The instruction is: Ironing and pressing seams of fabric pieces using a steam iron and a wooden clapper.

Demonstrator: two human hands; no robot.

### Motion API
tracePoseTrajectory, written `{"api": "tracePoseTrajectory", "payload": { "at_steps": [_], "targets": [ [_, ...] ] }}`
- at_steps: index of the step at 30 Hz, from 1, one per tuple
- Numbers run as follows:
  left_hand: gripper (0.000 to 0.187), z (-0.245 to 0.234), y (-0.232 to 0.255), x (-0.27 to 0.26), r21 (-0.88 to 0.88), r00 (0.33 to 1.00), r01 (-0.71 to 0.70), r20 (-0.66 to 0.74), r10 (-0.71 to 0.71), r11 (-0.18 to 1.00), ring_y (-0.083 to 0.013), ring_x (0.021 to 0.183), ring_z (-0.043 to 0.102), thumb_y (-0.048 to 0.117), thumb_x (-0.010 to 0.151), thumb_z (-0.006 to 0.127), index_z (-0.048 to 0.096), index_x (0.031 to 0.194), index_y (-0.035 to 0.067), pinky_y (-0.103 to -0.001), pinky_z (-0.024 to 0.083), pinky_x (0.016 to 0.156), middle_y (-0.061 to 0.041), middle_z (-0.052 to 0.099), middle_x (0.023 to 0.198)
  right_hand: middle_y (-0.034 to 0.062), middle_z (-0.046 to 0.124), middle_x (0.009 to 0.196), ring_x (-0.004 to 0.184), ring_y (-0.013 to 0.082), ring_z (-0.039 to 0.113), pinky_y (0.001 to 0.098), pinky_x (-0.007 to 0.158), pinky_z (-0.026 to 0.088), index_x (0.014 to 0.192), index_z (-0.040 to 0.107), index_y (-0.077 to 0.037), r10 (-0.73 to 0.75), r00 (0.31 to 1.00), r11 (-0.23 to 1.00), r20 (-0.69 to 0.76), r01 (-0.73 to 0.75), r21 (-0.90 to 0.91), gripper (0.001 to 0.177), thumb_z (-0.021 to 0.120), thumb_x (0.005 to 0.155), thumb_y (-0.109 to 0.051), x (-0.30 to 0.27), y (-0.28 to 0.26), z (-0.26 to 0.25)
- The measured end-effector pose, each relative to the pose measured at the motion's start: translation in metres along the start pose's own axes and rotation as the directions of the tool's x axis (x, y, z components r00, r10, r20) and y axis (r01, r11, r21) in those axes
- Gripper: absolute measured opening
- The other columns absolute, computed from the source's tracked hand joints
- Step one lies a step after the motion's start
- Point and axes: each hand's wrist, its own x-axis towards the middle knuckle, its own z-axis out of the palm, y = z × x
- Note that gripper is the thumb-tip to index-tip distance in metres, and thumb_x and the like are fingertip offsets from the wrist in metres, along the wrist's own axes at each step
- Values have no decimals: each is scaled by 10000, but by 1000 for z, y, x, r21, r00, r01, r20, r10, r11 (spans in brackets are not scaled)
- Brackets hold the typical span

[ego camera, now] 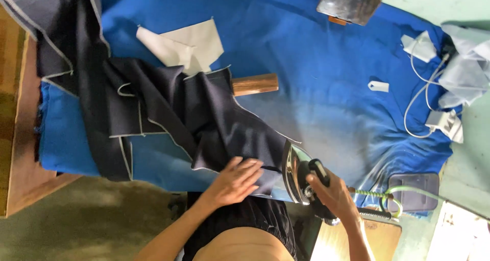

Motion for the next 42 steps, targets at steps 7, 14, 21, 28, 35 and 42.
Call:
{"api": "tracePoseTrajectory", "payload": {
  "at_steps": [7, 14, 21, 28, 35, 42],
  "targets": [
    [595, 37, 6, 6, 196, 988, 84, 111, -107, 977, -220, 1492, 402, 441, 1059, 474, 477, 1548, 102, -466, 242, 1248, -65, 453, 1616, 69, 585, 606, 516, 193, 554, 339, 536, 477, 763, 556, -74, 58, 988, 997, -143, -51, 50, 550, 501, 888, -607, 13, -6, -9],
    [462, 20, 12, -62, -97, 991, -59, 113, 70, 994, -252, 1490, 395, 283, 1058, 593, 587, 1445, 30, -523, 271, 1231, -127, 507, 1559, 137, 697, 857, 786, 273, 648, 392, 701, 490, 1010, 667, -81, 184, 977, 973, -108, -197, -124, 643, 446, 850, -663, -1, -13, -16],
    [261, -59, -16, -19, -90, 806, 446, -391, -444, 890, -403, 922, 615, 54, 990, 440, 627, 1139, -50, -497, 480, 872, -212, 651, 1064, 131, 799, 1036, 818, 242, 768, 375, 702, 579, 1438, 542, -239, -40, 991, 978, 129, 65, -197, 815, 497, 766, -697, -19, -50, 22],
    [289, -34, -82, -25, 107, 700, 533, -613, -366, 840, -284, 902, 658, 27, 983, 608, 681, 1254, -40, -384, 518, 926, -140, 677, 1013, 144, 778, 983, 1016, 314, 750, 440, 878, 581, 1096, 709, -125, -75, 992, 968, 98, 96, -231, 690, 654, 822, -756, -13, -145, 95],
    [251, -21, -100, -12, 125, 723, 519, -592, -357, 845, -250, 908, 661, 81, 984, 633, 706, 1213, 7, -353, 515, 913, -110, 677, 967, 165, 732, 772, 810, 355, 750, 499, 711, 552, 900, 718, -47, -142, 989, 987, -35, 139, -84, 746, 614, 834, -783, 39, -197, 86],
    [251, -11, -101, -14, 142, 751, 525, -540, -379, 839, -270, 926, 647, 87, 981, 641, 699, 1220, 35, -369, 528, 896, -115, 670, 962, 7, 379, 384, 313, 129, 364, 341, 358, 323, 550, 413, -177, -298, 939, 949, -172, 311, 49, 708, 602, 935, -740, 67, -193, 77]
  ]
}}
